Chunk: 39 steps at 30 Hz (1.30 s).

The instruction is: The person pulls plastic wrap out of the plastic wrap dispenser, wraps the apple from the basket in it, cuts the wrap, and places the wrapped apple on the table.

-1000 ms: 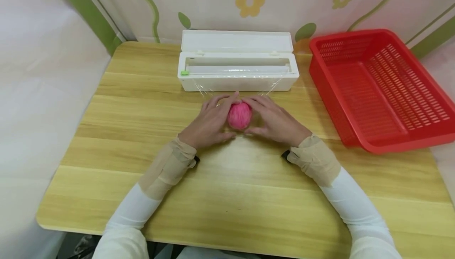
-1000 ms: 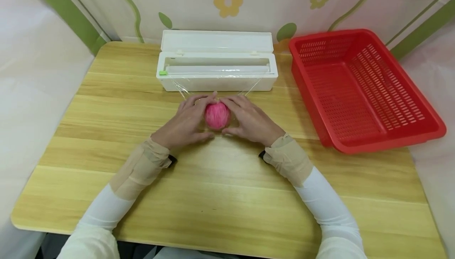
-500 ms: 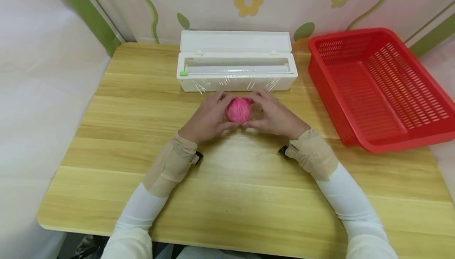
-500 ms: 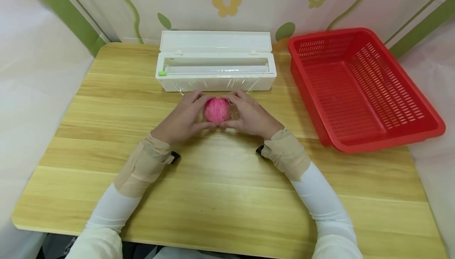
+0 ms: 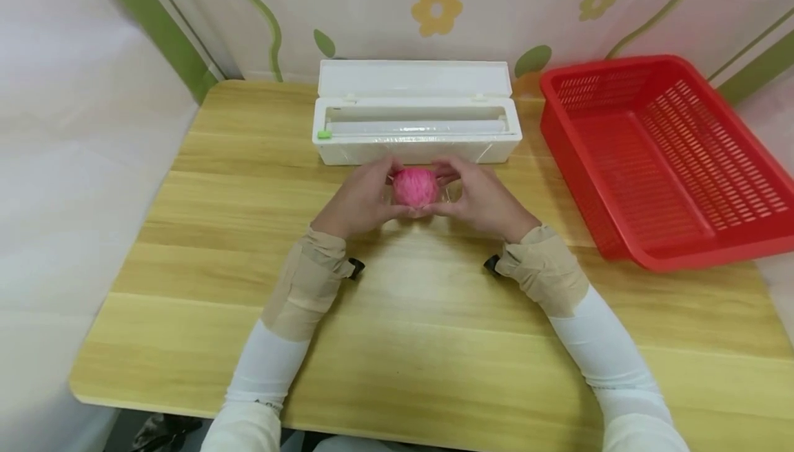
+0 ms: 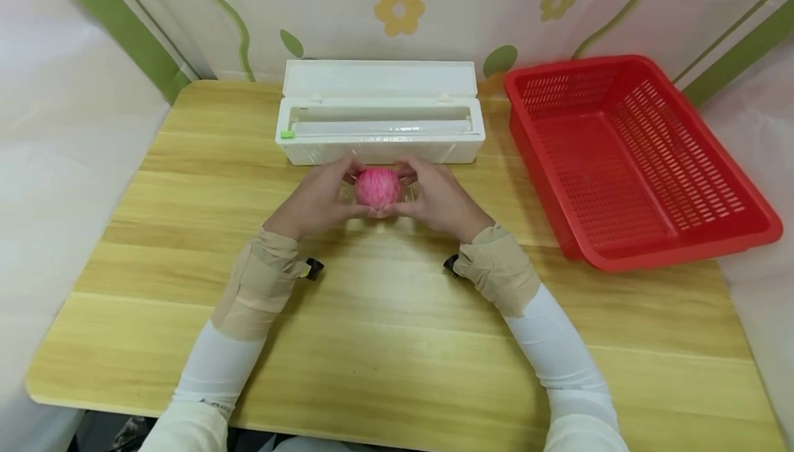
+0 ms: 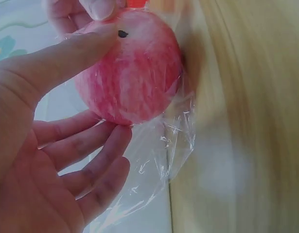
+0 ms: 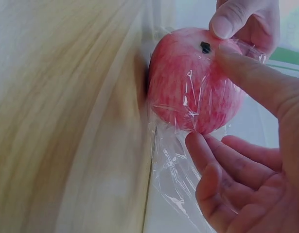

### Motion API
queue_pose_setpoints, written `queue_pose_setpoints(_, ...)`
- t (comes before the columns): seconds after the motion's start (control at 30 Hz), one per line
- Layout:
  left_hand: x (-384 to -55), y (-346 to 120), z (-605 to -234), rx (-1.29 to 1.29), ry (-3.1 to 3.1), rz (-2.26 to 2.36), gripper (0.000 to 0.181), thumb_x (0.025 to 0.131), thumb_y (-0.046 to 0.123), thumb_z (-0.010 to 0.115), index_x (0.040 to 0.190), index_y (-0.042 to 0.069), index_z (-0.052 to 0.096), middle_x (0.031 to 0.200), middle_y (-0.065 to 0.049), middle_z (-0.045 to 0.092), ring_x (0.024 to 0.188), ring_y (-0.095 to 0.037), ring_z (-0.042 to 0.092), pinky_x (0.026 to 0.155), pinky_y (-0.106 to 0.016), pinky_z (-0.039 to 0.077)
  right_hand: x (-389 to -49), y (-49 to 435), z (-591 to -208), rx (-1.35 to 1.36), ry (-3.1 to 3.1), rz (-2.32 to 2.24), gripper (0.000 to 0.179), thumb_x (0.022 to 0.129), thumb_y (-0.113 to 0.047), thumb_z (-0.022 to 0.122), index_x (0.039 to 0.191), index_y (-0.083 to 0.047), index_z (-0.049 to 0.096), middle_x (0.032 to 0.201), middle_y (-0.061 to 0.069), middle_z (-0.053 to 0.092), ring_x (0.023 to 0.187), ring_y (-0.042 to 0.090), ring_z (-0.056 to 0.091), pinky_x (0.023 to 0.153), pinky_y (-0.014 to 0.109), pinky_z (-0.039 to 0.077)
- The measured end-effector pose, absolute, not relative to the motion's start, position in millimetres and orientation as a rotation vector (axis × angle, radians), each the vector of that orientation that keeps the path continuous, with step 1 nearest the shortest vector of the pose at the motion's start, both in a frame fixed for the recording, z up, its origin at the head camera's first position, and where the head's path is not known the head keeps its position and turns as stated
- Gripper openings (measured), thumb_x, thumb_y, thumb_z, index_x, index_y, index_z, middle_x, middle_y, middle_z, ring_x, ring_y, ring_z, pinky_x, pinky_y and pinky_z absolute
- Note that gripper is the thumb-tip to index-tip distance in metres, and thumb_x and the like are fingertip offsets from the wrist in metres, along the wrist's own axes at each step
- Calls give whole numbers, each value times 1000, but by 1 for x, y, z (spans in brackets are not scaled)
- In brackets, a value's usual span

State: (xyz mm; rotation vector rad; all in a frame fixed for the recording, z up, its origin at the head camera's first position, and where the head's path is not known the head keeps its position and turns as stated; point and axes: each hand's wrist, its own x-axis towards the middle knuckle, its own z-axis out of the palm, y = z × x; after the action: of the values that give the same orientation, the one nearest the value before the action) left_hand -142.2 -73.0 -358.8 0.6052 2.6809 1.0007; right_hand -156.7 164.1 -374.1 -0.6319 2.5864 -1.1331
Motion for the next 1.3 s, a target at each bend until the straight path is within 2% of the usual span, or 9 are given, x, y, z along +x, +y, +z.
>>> queue_pose_setpoints(0.1,-140,-74,-361,591,2662,1036,66,88,29,89,137,0,55,136,-14,63,120,-28,63,105,-41,57,-155,164,-376,-607,2580,-1141,69,84,-28,92,141,-8,59,134,8,70,122,24,67,105,46,57)
queue_pose_setpoints(0.2,-138,-75,-363,568,2665,1045,69,88,31,88,141,0,55,142,-18,55,122,-30,61,107,-43,56,-155,164,-377,-616,2583,-1142,63,85,-26,91,139,-9,62,131,7,71,120,23,67,98,44,60)
queue_pose_setpoints(0.33,-137,-78,-364,534,2690,1036,72,90,34,86,146,2,55,142,-17,49,123,-31,56,110,-45,54,-157,162,-377,-653,2588,-1149,60,87,-25,90,139,-10,64,129,7,73,118,22,69,93,41,61)
queue_pose_setpoints(0.47,-139,-79,-365,523,2704,1058,73,90,34,86,148,3,53,142,-14,52,124,-28,55,110,-44,53,-159,160,-376,-656,2574,-1161,61,88,-26,89,142,-11,65,129,5,73,117,21,69,92,40,62)
queue_pose_setpoints(0.63,-143,-78,-366,423,2712,1132,84,88,32,89,150,1,43,136,-15,60,123,-29,60,109,-43,54,-162,160,-375,-644,2555,-1190,62,89,-28,88,144,-14,64,133,4,69,117,21,69,95,40,63)
queue_pose_setpoints(0.97,-144,-77,-365,307,2711,1269,69,87,29,89,135,1,48,132,-17,64,124,-31,66,107,-42,57,-165,157,-374,-581,2588,-1218,60,90,-29,86,142,-9,64,130,8,73,116,23,70,97,42,62)
queue_pose_setpoints(1.17,-145,-74,-370,402,2794,1316,53,90,29,87,123,1,56,120,-16,70,117,-33,70,102,-44,58,-165,158,-379,-487,2594,-1328,58,92,-28,85,136,-6,54,132,13,71,123,29,69,105,46,58)
queue_pose_setpoints(1.3,-147,-72,-372,442,2812,1313,53,92,32,84,124,1,55,124,-17,72,119,-33,70,103,-45,58,-163,157,-380,-443,2638,-1331,58,92,-35,84,130,-7,50,137,15,69,131,30,65,107,49,55)
